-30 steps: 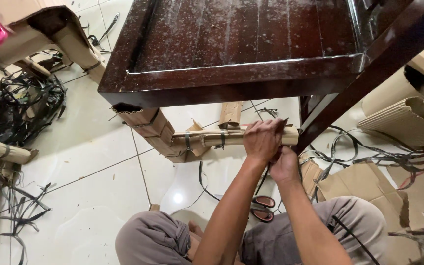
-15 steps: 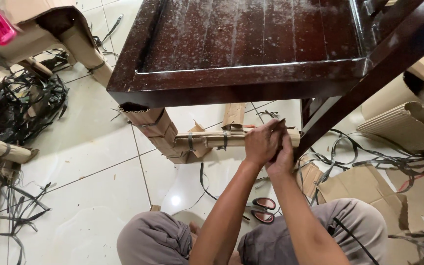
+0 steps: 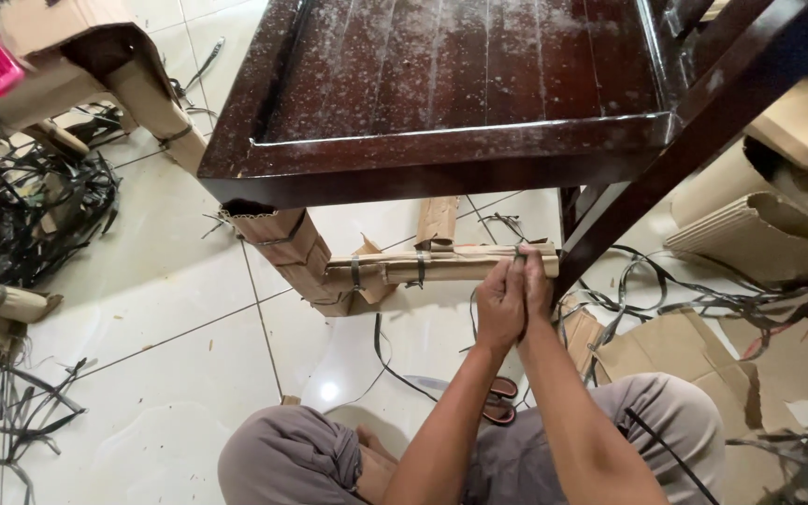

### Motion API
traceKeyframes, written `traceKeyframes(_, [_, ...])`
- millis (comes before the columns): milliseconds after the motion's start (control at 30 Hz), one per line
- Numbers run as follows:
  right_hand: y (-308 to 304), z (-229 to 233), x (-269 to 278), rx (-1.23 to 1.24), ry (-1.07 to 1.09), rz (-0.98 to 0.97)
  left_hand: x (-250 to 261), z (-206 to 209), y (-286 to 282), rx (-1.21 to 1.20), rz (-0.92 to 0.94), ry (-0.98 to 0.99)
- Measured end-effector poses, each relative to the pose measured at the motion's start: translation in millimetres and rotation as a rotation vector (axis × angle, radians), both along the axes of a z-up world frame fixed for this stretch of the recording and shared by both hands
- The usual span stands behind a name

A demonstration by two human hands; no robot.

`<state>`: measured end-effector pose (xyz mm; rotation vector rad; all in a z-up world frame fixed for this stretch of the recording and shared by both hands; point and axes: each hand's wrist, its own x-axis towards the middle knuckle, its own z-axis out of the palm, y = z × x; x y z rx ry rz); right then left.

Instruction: Wrapping chair legs with protective cardboard and securing them with plastic ties using scissors.

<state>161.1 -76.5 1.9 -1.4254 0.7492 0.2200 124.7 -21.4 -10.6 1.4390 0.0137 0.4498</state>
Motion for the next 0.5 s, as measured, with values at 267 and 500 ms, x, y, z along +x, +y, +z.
traceKeyframes(267, [5, 5, 2, -0.094, 0.069, -0.085, -5, -2, 0, 0.05, 0.051, -0.04])
traceKeyframes(500, [-7, 15, -5, -0.139, 0.02, 0.024, -7, 1, -4, 0.136, 0.123, 0.023])
